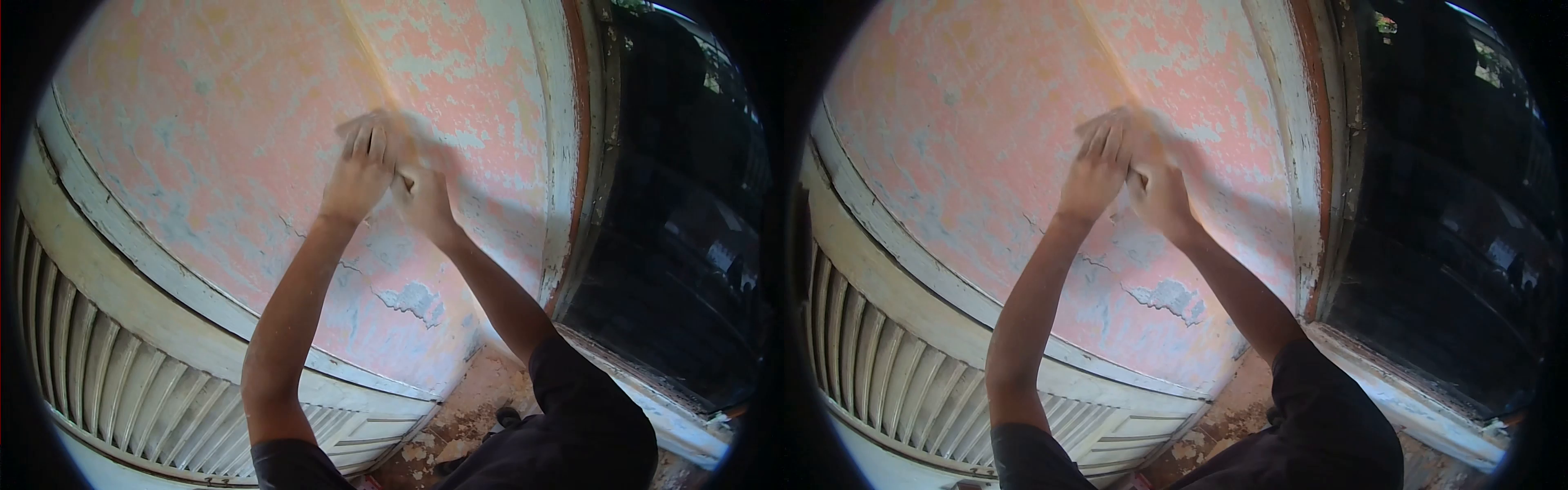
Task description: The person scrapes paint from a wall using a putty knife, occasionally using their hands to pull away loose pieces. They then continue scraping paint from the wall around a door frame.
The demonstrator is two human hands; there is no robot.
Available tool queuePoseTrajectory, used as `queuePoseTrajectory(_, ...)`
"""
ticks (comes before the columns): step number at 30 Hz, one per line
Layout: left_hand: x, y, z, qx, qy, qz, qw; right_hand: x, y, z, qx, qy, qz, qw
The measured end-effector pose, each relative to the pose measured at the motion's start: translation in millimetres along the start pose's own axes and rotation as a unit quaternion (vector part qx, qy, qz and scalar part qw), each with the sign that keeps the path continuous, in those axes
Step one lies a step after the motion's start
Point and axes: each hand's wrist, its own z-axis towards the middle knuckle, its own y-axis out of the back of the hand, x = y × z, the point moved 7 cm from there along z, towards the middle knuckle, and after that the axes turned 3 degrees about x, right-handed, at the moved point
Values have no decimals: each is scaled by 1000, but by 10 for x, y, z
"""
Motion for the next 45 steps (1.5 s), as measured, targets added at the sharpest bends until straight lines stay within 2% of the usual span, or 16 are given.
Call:
queuePoseTrajectory(2,162,-15,220,8,20,-34,999,6,24,165,-8,-36,18,999)
queuePoseTrajectory(6,27,11,70,34,19,-14,999,-20,23,7,1,-42,2,999)
queuePoseTrajectory(8,32,17,11,27,25,-16,999,42,7,-7,-6,13,0,1000)
queuePoseTrajectory(11,205,86,279,-9,40,21,999,-43,-51,292,6,-21,-24,999)
queuePoseTrajectory(16,251,51,307,57,40,17,997,72,62,341,55,-53,-32,997)
queuePoseTrajectory(18,124,203,163,-46,27,32,998,94,48,206,61,-29,-25,997)
queuePoseTrajectory(21,218,191,214,-36,14,-23,999,207,107,289,36,19,-22,999)
queuePoseTrajectory(25,257,152,148,-8,2,-56,998,267,94,260,65,-17,-21,998)
queuePoseTrajectory(27,88,160,43,-4,-14,58,998,196,69,113,59,13,-32,998)
queuePoseTrajectory(31,177,125,-37,10,7,29,1000,167,-31,112,45,41,-13,998)
queuePoseTrajectory(34,51,82,-106,30,-19,56,998,64,-76,17,89,17,-25,996)
queuePoseTrajectory(37,51,61,-137,42,26,79,996,92,-49,38,71,46,-38,996)
queuePoseTrajectory(40,213,102,-36,-1,17,98,995,164,-114,234,92,57,-56,993)
queuePoseTrajectory(43,649,217,270,-46,70,80,993,375,-115,712,72,69,-70,993)
queuePoseTrajectory(45,786,270,381,-66,52,74,994,443,-91,886,86,31,-41,995)
